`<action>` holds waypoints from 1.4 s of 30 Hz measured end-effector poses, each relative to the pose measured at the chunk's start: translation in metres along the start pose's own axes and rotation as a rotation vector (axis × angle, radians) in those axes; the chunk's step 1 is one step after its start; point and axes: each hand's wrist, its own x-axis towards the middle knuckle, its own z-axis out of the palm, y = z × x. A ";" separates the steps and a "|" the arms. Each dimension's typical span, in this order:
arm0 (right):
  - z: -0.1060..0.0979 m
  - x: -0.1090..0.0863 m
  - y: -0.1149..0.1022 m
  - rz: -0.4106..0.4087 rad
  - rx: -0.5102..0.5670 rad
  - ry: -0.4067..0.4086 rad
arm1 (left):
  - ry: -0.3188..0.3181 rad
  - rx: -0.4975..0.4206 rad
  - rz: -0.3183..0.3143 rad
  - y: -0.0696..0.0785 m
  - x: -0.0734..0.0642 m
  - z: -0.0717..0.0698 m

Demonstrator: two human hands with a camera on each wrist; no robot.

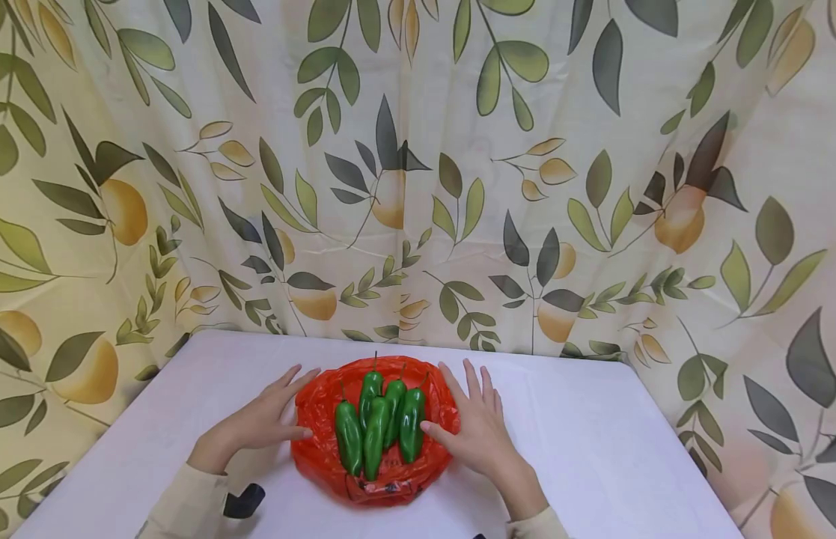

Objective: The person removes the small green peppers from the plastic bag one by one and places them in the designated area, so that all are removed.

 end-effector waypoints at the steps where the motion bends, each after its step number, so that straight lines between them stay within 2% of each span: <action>1: 0.001 0.000 0.000 -0.002 0.003 -0.001 | -0.006 -0.008 0.004 0.000 0.000 0.000; 7: 0.005 0.002 -0.004 -0.033 0.039 0.023 | -0.036 -0.060 0.032 -0.002 0.002 -0.002; 12: 0.008 0.004 -0.009 -0.067 0.111 0.037 | -0.047 -0.085 0.022 -0.006 0.004 -0.001; 20: 0.017 0.005 -0.016 -0.075 0.198 -0.004 | -0.066 -0.136 0.028 -0.015 0.007 0.001; 26: 0.024 0.006 -0.012 -0.051 0.199 -0.052 | -0.049 -0.173 -0.006 -0.022 0.008 0.006; 30: 0.030 0.006 -0.007 -0.045 0.186 -0.061 | -0.031 -0.165 -0.027 -0.026 0.009 0.010; 37: 0.040 0.006 -0.003 -0.046 0.183 -0.079 | -0.020 -0.183 -0.094 -0.027 0.009 0.014; 42: 0.043 0.008 -0.001 -0.031 0.162 -0.101 | -0.017 -0.173 -0.094 -0.028 0.010 0.016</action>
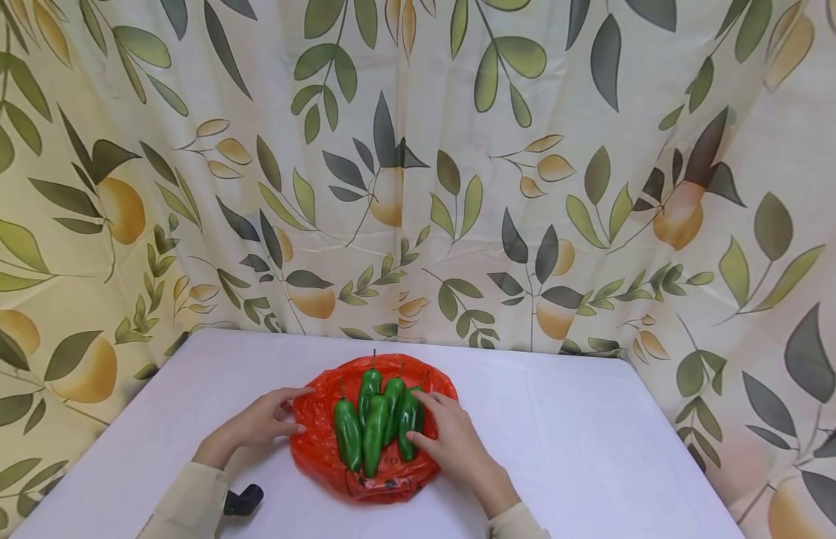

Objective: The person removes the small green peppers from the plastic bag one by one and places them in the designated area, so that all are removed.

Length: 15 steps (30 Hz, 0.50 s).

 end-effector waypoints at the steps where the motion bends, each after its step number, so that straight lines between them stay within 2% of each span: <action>1: 0.000 0.000 0.000 0.001 -0.003 -0.001 | 0.000 0.006 0.003 0.000 0.000 0.000; 15: 0.012 0.001 0.005 -0.013 -0.053 -0.025 | 0.014 0.032 0.018 -0.004 0.002 0.005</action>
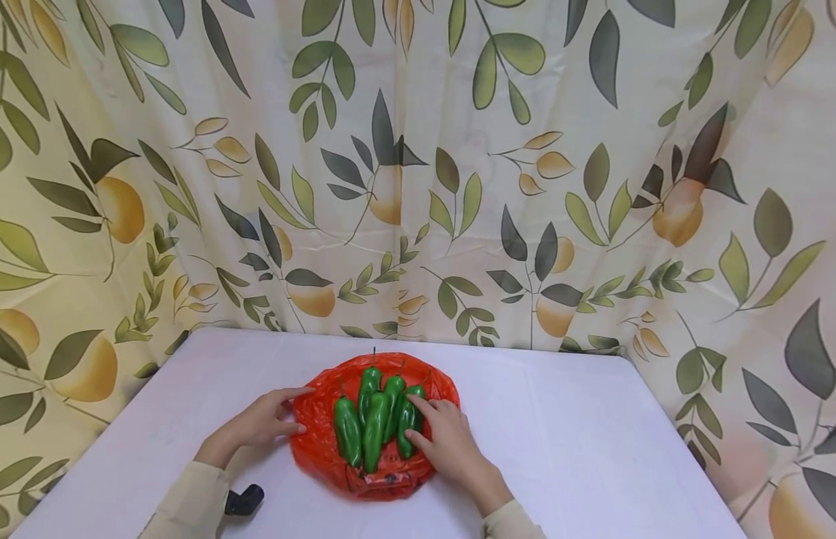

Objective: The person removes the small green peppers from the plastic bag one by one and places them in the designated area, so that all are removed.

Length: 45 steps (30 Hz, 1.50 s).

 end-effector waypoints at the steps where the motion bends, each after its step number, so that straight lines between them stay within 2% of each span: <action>1: 0.001 0.000 0.000 -0.009 -0.009 -0.004 | 0.004 0.001 -0.005 0.000 0.000 0.000; 9: 0.000 -0.002 -0.004 0.008 -0.017 -0.074 | 0.004 0.004 -0.033 0.000 0.001 0.003; 15: 0.003 -0.002 -0.006 0.006 0.029 -0.071 | 0.008 0.012 -0.032 -0.001 0.002 0.004; 19: 0.005 -0.003 -0.005 -0.008 0.070 -0.041 | 0.003 0.004 -0.042 -0.003 0.000 0.005; 24: 0.009 -0.004 -0.002 0.018 0.144 -0.004 | -0.005 -0.011 -0.043 -0.002 -0.004 0.006; 30: 0.007 -0.001 -0.002 -0.008 0.257 0.093 | 0.000 -0.022 -0.033 0.000 -0.003 0.003; 33: 0.003 -0.002 -0.002 -0.002 0.306 0.116 | -0.002 -0.040 -0.037 0.000 -0.001 0.004; 38: -0.002 -0.001 -0.004 0.063 0.411 0.141 | -0.023 -0.041 -0.025 -0.004 -0.001 0.004; 45: -0.017 -0.004 -0.006 0.059 0.571 0.207 | -0.025 -0.046 -0.022 -0.005 0.001 0.004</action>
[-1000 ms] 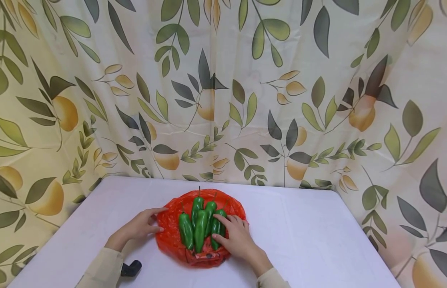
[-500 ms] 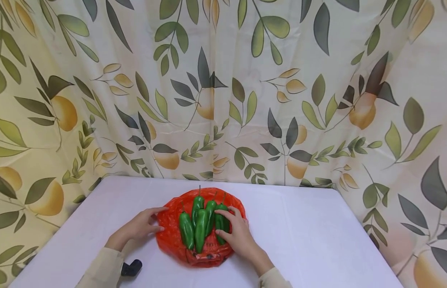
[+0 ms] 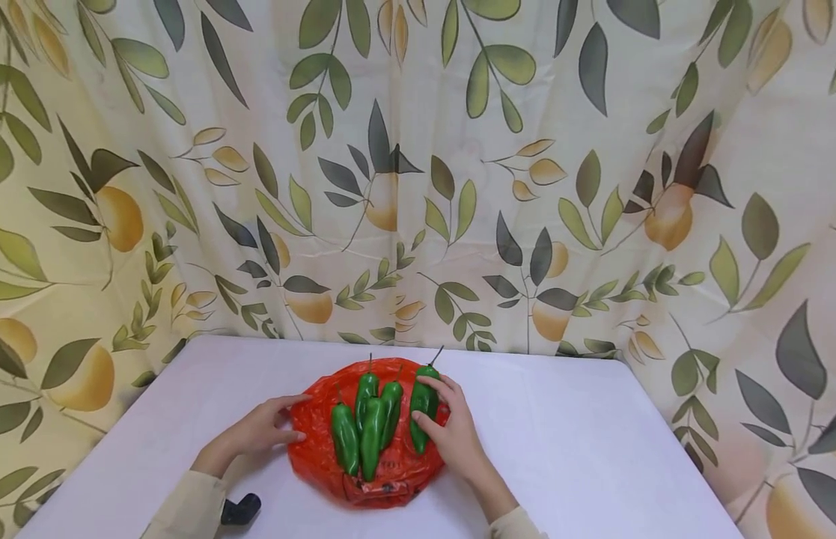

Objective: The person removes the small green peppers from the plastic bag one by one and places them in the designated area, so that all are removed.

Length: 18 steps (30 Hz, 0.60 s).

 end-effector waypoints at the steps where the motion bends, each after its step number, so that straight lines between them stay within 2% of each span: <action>1: -0.003 0.000 -0.002 -0.003 0.009 0.004 | -0.002 -0.002 0.003 0.000 0.000 0.000; 9: -0.024 0.002 -0.009 -0.049 -0.009 0.018 | 0.006 -0.005 -0.006 -0.003 -0.002 -0.001; 18: -0.069 0.006 -0.006 -0.008 -0.112 0.086 | -0.010 0.000 0.048 -0.003 0.001 -0.002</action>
